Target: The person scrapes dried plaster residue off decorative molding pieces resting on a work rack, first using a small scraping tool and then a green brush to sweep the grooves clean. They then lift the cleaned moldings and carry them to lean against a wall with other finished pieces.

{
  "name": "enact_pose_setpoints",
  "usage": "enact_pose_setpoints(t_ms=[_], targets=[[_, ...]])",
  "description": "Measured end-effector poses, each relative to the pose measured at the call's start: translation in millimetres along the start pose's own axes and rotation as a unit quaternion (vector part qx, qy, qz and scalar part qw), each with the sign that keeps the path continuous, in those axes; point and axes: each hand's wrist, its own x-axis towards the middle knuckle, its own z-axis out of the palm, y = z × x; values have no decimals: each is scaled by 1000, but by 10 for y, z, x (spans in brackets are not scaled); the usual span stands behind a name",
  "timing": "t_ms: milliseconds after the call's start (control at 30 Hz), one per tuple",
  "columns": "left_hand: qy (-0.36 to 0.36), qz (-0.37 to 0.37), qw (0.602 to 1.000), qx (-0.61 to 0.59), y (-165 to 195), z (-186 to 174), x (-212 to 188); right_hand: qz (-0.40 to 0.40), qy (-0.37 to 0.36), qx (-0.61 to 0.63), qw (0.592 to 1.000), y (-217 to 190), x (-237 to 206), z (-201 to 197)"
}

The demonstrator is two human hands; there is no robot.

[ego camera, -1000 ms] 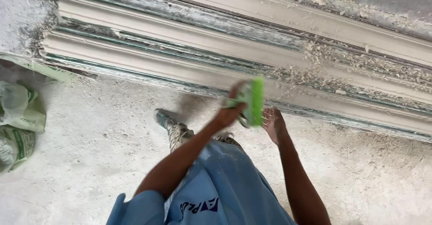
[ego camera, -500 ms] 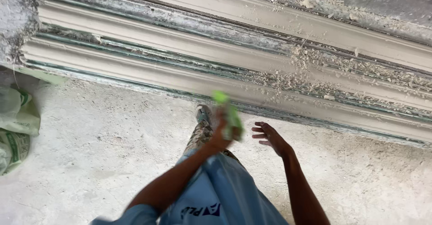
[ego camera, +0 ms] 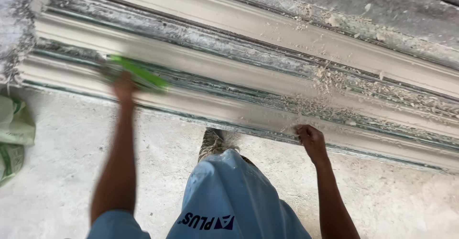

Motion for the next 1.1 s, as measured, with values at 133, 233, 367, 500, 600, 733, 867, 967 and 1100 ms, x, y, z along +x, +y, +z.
enact_pose_setpoints(t_ms=[133, 233, 367, 500, 600, 733, 867, 967, 1100], targets=[[-231, 51, 970, 61, -389, 1767, -1894, -112, 83, -33, 990, -268, 212, 157], [-432, -60, 895, -95, -278, 2787, -2852, -215, 181, -242, 929, -440, 355, 121], [-523, -200, 815, -150, 103, 2869, -2548, -136, 230, -236, 934, -465, 352, -138], [-420, -178, 876, -156, 474, 1774, -1180, 18, 219, -124, 968, -271, 156, -407], [-233, -121, 962, -74, 472, 844, -421, 22, 225, -196, 954, -88, 3, -530], [-120, 47, 982, -140, 169, 599, -523, -155, 238, -254, 925, 73, -8, -641], [-143, 12, 988, -54, -133, 1953, -1977, -199, 222, -272, 915, 138, 229, -735], [-240, 134, 961, 17, -208, 3404, -3326, -195, 223, -278, 914, 209, 413, -910], [-449, -355, 807, -147, -17, 4347, -4087, -223, 211, -268, 913, 444, 474, -1483]])
